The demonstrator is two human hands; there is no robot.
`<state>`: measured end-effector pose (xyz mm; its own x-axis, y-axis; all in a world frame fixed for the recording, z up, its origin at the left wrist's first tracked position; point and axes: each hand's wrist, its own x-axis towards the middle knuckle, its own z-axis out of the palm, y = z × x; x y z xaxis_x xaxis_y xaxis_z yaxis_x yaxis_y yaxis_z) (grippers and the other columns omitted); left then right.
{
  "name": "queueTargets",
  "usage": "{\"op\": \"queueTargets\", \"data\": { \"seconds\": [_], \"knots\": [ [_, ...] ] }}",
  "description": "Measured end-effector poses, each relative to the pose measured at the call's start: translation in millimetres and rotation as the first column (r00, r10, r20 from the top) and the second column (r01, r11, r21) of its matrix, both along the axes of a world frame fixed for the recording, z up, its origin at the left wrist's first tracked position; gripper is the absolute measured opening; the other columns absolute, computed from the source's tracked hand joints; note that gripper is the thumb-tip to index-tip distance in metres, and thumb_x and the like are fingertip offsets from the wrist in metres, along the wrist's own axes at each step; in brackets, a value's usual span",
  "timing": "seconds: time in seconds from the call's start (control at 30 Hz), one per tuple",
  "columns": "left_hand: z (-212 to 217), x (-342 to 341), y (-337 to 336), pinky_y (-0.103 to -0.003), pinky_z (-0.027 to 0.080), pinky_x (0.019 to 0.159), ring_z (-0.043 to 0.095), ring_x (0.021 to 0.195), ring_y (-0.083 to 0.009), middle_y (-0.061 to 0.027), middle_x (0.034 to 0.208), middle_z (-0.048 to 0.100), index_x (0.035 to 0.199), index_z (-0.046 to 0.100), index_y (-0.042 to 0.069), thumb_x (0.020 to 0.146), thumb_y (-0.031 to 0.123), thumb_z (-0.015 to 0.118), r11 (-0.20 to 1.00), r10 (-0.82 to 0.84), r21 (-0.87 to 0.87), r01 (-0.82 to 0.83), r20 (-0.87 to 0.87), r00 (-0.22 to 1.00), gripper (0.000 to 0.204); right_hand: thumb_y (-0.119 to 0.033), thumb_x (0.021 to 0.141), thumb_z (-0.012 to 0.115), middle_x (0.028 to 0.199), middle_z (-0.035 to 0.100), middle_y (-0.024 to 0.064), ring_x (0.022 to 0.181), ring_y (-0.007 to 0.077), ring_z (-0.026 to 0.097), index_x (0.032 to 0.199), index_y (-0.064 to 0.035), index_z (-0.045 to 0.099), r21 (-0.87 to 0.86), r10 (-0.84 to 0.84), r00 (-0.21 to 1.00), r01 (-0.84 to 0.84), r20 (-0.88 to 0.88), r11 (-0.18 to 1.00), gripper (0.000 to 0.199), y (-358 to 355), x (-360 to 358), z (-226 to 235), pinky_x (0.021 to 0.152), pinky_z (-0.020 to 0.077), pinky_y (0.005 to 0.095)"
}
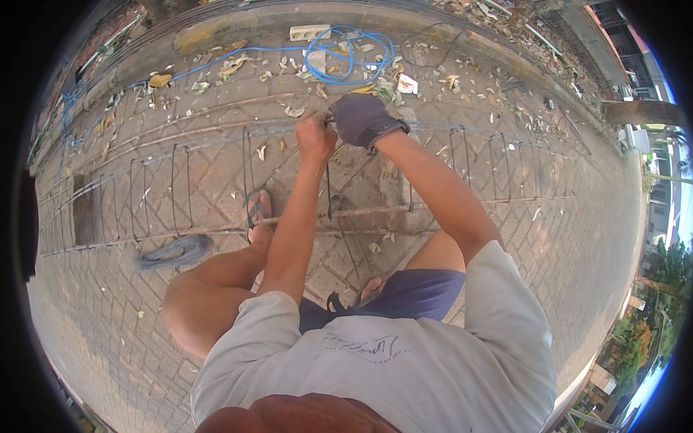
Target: The person assembles a wire mesh structure by tying metal rods together with wire. They use pliers to twist and secure the wire at multiple junctions on the ground.
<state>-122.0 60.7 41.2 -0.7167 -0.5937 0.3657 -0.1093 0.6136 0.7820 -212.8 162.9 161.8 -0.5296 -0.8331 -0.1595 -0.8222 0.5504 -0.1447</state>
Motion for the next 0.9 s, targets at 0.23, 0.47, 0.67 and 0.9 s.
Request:
{"op": "queueTargets", "data": {
  "seconds": [0.23, 0.47, 0.67, 0.9],
  "knots": [
    [11.3, -8.2, -8.9, -0.056, 0.055, 0.072, 0.07, 0.08, -0.0462, -0.0227, 0.084, 0.072, 0.131, 0.058, -0.008, 0.074, -0.002, 0.069, 1.0, 0.014, -0.004, -0.014, 0.16, 0.987, 0.058, -0.016, 0.092, 0.063, 0.097, 0.077, 0.0186, 0.096, 0.0374, 0.078, 0.098, -0.0121, 0.078, 0.112, 0.178, 0.964, -0.158, -0.198, 0.981, 0.017, -38.0, -16.2, 10.4, 0.085, 0.0601, 0.0535],
    [7.8, -9.2, -9.3, -0.052, 0.057, 0.077, 0.075, 0.082, -0.0413, -0.0172, 0.081, 0.075, 0.146, 0.045, -0.003, 0.078, -0.004, 0.068, 0.996, 0.063, 0.049, -0.07, 0.135, 0.989, 0.073, -0.017, 0.094, 0.063, 0.098, 0.08, 0.0194, 0.095, 0.0369, 0.078, 0.095, -0.0102, 0.081, 0.044, -0.056, 0.995, 0.06, -0.08, 0.997, 0.019, -39.9, -57.7, -38.5, 0.081, 0.0609, 0.048],
    [9.5, -6.7, -12.8, -0.056, 0.055, 0.073, 0.072, 0.08, -0.0463, -0.021, 0.08, 0.072, 0.126, 0.05, -0.009, 0.075, -0.003, 0.066, 0.994, 0.027, 0.108, -0.035, 0.078, 0.997, 0.054, -0.031, 0.092, 0.07, 0.094, 0.081, 0.0168, 0.086, 0.0368, 0.078, 0.096, -0.0054, 0.082, 0.054, -0.181, 0.694, 0.201, 0.697, 0.978, 0.028, 13.4, -30.5, -38.3, 0.075, 0.0602, 0.0483],
    [8.3, -3.0, -45.7, -0.054, 0.055, 0.092, 0.073, 0.1, -0.0453, -0.0159, 0.098, 0.079, 0.141, 0.06, 0.005, 0.08, 0.018, 0.084, 0.947, -0.087, -0.305, 0.104, 0.07, 0.994, 0.066, -0.028, 0.092, 0.078, 0.096, 0.078, 0.0176, 0.101, 0.0449, 0.074, 0.096, -0.0035, 0.076, -0.723, -0.335, 0.932, 0.137, -0.137, 0.677, 0.025, 58.2, 32.8, 16.5, 0.1, 0.0545, 0.0524]
  ]
}}
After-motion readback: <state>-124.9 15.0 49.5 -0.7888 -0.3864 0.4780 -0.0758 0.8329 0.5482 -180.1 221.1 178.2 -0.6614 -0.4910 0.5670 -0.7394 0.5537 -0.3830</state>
